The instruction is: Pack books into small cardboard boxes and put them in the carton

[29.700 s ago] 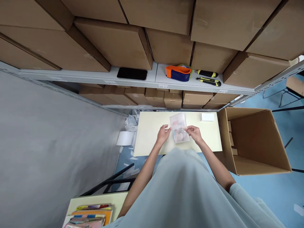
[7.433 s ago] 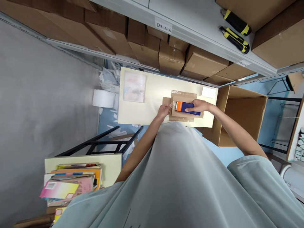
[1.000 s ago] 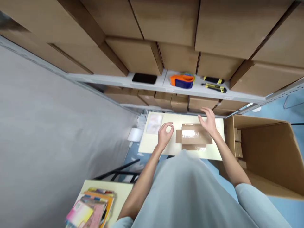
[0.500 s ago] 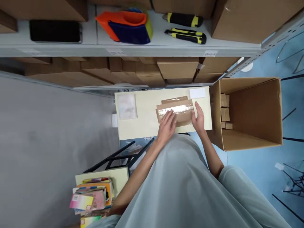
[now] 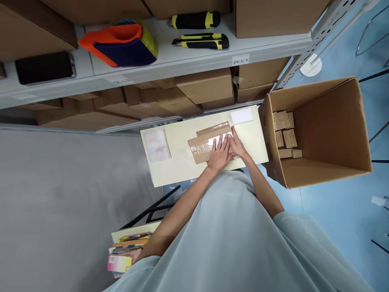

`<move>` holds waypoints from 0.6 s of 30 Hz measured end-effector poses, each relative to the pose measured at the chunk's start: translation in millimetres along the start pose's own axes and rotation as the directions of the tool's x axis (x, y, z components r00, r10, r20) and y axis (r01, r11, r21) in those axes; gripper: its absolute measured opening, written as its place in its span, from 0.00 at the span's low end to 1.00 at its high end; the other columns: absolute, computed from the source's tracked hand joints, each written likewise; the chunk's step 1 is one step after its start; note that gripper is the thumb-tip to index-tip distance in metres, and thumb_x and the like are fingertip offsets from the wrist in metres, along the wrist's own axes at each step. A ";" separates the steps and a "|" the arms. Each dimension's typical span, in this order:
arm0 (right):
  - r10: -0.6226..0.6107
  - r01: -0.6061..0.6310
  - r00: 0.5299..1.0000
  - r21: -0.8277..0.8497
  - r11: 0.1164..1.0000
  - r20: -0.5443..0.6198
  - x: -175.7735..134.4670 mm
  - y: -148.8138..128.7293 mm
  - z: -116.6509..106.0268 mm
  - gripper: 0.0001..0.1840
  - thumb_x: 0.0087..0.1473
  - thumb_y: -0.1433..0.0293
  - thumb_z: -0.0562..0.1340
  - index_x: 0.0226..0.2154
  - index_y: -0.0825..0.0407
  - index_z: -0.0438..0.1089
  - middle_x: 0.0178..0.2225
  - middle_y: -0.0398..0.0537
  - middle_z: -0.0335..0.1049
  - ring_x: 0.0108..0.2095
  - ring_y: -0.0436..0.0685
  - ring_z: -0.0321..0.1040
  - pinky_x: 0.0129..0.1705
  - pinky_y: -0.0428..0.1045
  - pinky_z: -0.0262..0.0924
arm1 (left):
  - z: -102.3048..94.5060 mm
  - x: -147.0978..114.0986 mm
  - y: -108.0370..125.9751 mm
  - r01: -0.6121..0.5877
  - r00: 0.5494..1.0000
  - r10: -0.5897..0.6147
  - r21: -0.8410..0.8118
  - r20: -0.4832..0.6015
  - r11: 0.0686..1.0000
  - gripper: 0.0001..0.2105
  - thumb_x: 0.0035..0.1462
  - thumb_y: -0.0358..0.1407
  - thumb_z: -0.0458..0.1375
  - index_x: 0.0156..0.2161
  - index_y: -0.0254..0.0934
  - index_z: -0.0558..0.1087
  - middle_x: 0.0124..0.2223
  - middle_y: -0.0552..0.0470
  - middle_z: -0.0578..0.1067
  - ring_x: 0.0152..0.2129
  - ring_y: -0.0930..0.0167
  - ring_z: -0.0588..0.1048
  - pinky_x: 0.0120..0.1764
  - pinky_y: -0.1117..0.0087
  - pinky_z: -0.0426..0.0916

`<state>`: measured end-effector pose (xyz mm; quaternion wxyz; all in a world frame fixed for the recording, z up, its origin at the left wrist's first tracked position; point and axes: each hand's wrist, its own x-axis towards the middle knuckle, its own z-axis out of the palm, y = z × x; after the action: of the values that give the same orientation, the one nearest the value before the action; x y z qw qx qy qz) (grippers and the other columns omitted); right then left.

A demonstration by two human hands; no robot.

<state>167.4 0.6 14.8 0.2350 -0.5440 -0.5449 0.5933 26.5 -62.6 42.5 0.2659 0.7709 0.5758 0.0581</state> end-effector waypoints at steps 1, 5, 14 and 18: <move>0.005 -0.005 1.000 0.010 1.000 0.002 1.6 5.4 0.2 0.54 0.69 0.34 0.39 0.81 0.52 0.37 0.82 0.50 0.40 0.81 0.56 0.38 0.81 0.56 0.35 | 0.6 0.0 0.2 -0.001 1.000 0.001 0.001 -0.001 1.000 0.38 0.74 0.46 0.50 0.80 0.29 0.48 0.81 0.37 0.47 0.80 0.52 0.38 0.78 0.40 0.33; 0.017 -0.017 1.000 0.002 1.000 -0.008 4.4 16.3 0.4 0.56 0.67 0.31 0.35 0.81 0.50 0.39 0.81 0.50 0.43 0.81 0.57 0.40 0.81 0.58 0.35 | -2.1 -2.0 -4.6 -0.023 1.000 0.023 -0.036 -0.003 0.999 0.37 0.75 0.48 0.47 0.81 0.32 0.46 0.82 0.40 0.46 0.80 0.55 0.38 0.78 0.43 0.35; 0.064 -0.060 0.997 -0.101 0.993 0.041 3.0 17.0 -2.0 0.55 0.68 0.33 0.34 0.81 0.50 0.34 0.82 0.47 0.34 0.81 0.57 0.36 0.81 0.59 0.37 | -5.6 -57.2 -80.6 0.455 0.848 -0.489 -0.192 -0.205 0.870 0.45 0.74 0.59 0.44 0.80 0.27 0.39 0.82 0.31 0.35 0.79 0.53 0.30 0.77 0.40 0.36; 0.073 -0.068 0.997 -0.153 0.986 0.024 1.3 12.5 -2.9 0.54 0.68 0.34 0.32 0.81 0.50 0.35 0.82 0.49 0.35 0.81 0.58 0.36 0.81 0.61 0.38 | 9.4 -61.8 -102.0 0.523 0.738 -0.634 -0.399 -0.229 0.753 0.50 0.73 0.62 0.46 0.80 0.26 0.30 0.82 0.28 0.35 0.80 0.55 0.39 0.78 0.48 0.44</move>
<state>173.5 -0.7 3.5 0.1638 -0.5706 -0.5724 0.5657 -77.5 -102.6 -0.8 0.2803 0.4756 0.8102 0.1968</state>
